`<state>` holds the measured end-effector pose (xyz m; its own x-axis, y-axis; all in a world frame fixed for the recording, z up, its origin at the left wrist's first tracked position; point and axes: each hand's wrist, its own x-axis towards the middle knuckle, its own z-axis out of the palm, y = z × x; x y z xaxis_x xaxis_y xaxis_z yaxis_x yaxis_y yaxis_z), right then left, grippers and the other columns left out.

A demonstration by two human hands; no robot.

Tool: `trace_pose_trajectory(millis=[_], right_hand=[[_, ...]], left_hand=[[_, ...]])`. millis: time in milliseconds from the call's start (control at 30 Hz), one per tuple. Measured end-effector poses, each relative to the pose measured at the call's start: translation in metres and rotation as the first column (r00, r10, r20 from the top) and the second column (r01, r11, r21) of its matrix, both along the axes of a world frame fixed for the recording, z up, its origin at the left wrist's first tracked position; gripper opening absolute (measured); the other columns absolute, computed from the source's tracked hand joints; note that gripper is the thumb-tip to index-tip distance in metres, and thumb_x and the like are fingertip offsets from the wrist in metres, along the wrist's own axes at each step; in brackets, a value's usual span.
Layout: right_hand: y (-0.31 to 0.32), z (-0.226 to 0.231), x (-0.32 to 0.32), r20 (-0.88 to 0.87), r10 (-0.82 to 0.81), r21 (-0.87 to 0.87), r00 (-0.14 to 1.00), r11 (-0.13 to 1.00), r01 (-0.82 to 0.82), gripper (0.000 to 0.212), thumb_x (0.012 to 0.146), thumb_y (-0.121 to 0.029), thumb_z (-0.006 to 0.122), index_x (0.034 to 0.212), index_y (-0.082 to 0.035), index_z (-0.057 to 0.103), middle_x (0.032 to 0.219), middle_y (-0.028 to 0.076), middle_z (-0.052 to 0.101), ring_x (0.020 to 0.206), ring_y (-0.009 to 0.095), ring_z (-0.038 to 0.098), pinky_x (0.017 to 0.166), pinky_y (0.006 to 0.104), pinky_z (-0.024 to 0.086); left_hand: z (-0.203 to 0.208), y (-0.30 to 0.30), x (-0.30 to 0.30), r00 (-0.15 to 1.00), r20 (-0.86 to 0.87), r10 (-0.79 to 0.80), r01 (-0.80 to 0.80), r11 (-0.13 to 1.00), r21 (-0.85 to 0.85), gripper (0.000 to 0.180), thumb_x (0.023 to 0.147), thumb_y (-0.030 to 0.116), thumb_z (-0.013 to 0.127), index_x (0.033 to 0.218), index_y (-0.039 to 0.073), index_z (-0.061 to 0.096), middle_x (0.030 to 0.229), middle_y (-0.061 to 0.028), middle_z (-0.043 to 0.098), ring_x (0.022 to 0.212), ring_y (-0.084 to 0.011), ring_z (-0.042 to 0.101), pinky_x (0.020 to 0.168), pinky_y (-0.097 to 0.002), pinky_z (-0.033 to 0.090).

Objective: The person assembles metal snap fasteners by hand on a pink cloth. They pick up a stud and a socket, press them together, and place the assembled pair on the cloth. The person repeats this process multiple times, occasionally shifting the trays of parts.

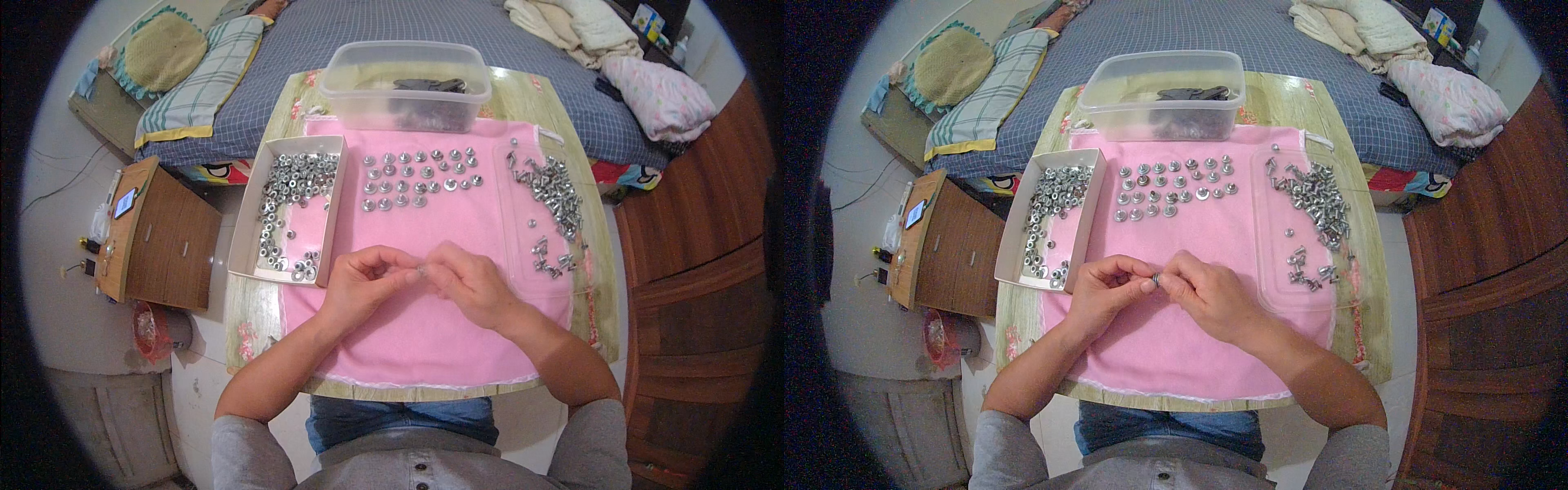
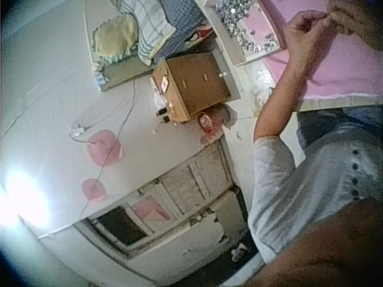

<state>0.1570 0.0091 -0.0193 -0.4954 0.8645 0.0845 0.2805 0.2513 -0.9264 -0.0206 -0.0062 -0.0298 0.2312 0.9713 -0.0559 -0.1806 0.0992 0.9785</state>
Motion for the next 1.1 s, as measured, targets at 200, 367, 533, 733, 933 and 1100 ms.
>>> trace_pose_trajectory(millis=[200,367,533,733,933,1100], right_hand=[[-0.0006,0.0009,0.0009,0.078,0.039,0.025,0.996,0.999,-0.041,0.019,0.087,-0.023,0.042,0.083,-0.005,0.047,0.060,0.011,0.054,0.056,0.024,0.056,0.050,0.0330,0.041],[-0.0008,-0.0018,0.0004,-0.019,0.039,-0.109,0.999,0.993,-0.041,0.021,0.088,-0.022,0.040,0.082,-0.004,0.047,0.059,0.008,0.054,0.054,0.020,0.055,0.050,0.0308,0.042],[-0.0011,0.0039,0.0004,0.008,0.053,-0.157,0.999,0.986,-0.051,0.023,0.089,-0.022,0.039,0.079,-0.003,0.048,0.058,0.007,0.053,0.052,0.016,0.053,0.050,0.0283,0.042],[-0.0008,0.0010,-0.0001,-0.072,0.024,-0.117,0.997,0.993,-0.032,0.026,0.090,-0.023,0.038,0.078,-0.002,0.048,0.057,0.006,0.052,0.052,0.013,0.053,0.049,0.0257,0.043],[0.0004,0.0043,0.0016,-0.083,0.048,-0.305,0.995,0.950,-0.072,0.028,0.090,-0.024,0.038,0.077,-0.002,0.049,0.061,0.004,0.053,0.052,0.008,0.050,0.046,0.0200,0.040],[0.0028,0.0043,0.0035,-0.005,-0.048,-0.206,0.999,0.977,0.046,0.026,0.087,-0.024,0.044,0.075,-0.002,0.052,0.056,0.006,0.054,0.051,0.013,0.054,0.047,0.0254,0.041]], left_hand=[[0.0000,-0.0003,-0.0020,0.999,-0.031,-0.014,0.013,0.999,-0.040,0.015,0.073,-0.002,0.062,0.087,-0.001,0.059,0.085,-0.0064,0.061,0.078,-0.0101,0.057,0.072,-0.0215,0.047],[-0.0006,-0.0003,-0.0018,0.999,-0.053,-0.011,0.010,1.000,-0.026,0.015,0.072,-0.003,0.062,0.087,-0.001,0.059,0.085,-0.0068,0.061,0.078,-0.0101,0.057,0.071,-0.0212,0.047],[-0.0020,-0.0013,-0.0007,0.998,-0.058,0.013,-0.013,1.000,-0.005,0.013,0.074,0.000,0.062,0.087,-0.001,0.060,0.080,-0.0029,0.061,0.072,-0.0048,0.054,0.064,-0.0167,0.044],[0.0009,-0.0007,-0.0003,0.999,-0.045,-0.017,0.018,1.000,0.008,0.015,0.073,-0.002,0.062,0.087,-0.002,0.059,0.085,-0.0070,0.061,0.077,-0.0101,0.057,0.071,-0.0206,0.046],[0.0012,-0.0018,0.0006,0.998,-0.066,-0.012,0.011,1.000,-0.005,0.015,0.072,-0.002,0.063,0.087,-0.002,0.059,0.084,-0.0068,0.061,0.077,-0.0102,0.057,0.070,-0.0210,0.047],[0.0036,-0.0022,0.0006,0.998,-0.062,0.017,-0.016,1.000,0.016,0.015,0.074,0.001,0.063,0.088,-0.002,0.060,0.082,-0.0042,0.061,0.072,-0.0057,0.055,0.064,-0.0175,0.045]])
